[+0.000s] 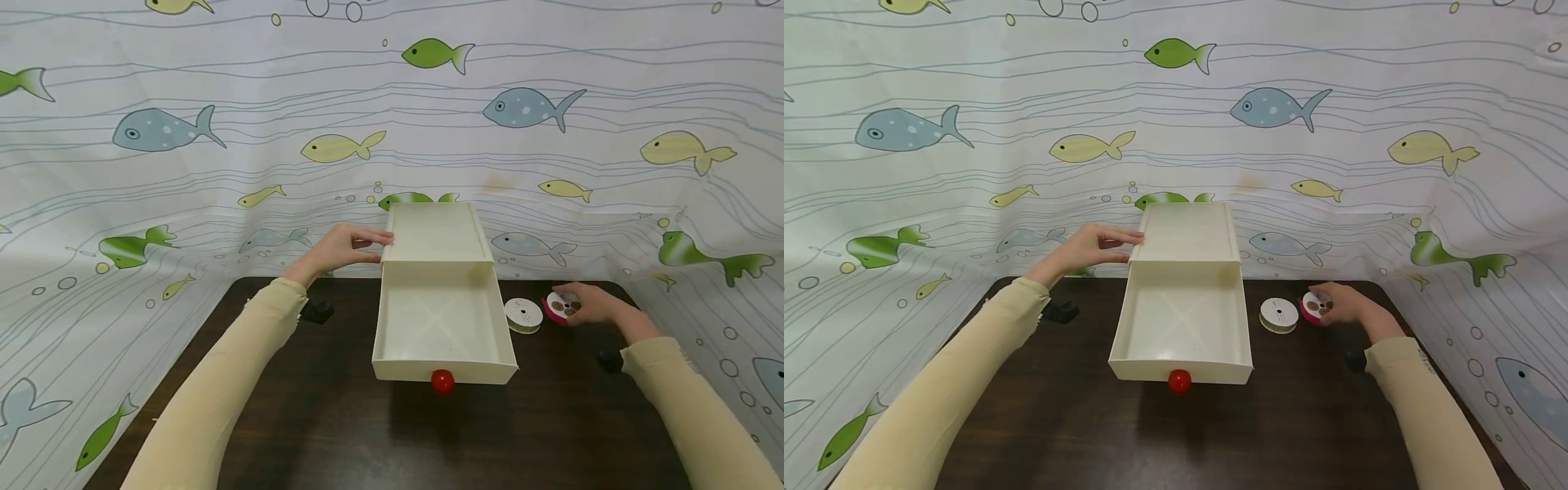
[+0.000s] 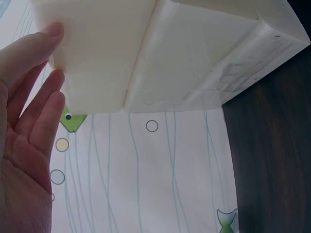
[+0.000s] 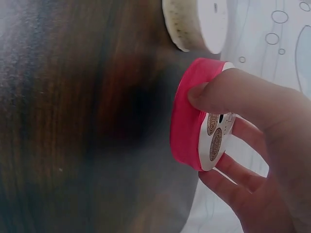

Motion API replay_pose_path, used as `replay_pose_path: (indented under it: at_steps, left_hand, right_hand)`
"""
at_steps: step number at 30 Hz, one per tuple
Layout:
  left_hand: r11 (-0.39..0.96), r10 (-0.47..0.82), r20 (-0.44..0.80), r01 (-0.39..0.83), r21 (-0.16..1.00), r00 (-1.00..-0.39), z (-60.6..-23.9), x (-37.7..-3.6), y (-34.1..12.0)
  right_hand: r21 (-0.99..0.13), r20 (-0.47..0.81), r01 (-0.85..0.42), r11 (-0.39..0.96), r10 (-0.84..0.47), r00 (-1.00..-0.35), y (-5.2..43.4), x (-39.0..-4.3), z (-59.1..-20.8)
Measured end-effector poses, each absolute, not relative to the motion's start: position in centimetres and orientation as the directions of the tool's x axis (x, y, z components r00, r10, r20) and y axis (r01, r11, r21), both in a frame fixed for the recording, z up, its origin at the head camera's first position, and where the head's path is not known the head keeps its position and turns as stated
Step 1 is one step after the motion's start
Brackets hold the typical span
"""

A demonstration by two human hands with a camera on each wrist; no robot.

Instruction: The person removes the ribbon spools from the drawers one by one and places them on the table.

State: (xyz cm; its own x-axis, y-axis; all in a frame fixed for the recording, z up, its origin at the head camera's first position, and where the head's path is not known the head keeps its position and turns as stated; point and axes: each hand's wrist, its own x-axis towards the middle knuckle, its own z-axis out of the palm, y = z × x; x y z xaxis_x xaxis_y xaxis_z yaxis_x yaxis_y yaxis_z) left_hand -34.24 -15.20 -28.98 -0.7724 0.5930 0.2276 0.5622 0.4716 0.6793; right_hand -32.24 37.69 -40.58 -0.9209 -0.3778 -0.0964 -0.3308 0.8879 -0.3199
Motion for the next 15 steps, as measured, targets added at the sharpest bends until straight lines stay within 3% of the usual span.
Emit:
replay_pose_path:
  at_steps: [15]
  left_hand:
    - [0.473,0.584,0.231,0.558,0.682,-0.778,-29.2,-34.5,-15.3]
  right_hand:
    - [-0.313,-0.235,-0.204,0.928,-0.284,-0.929,37.6,-32.4,-42.1]
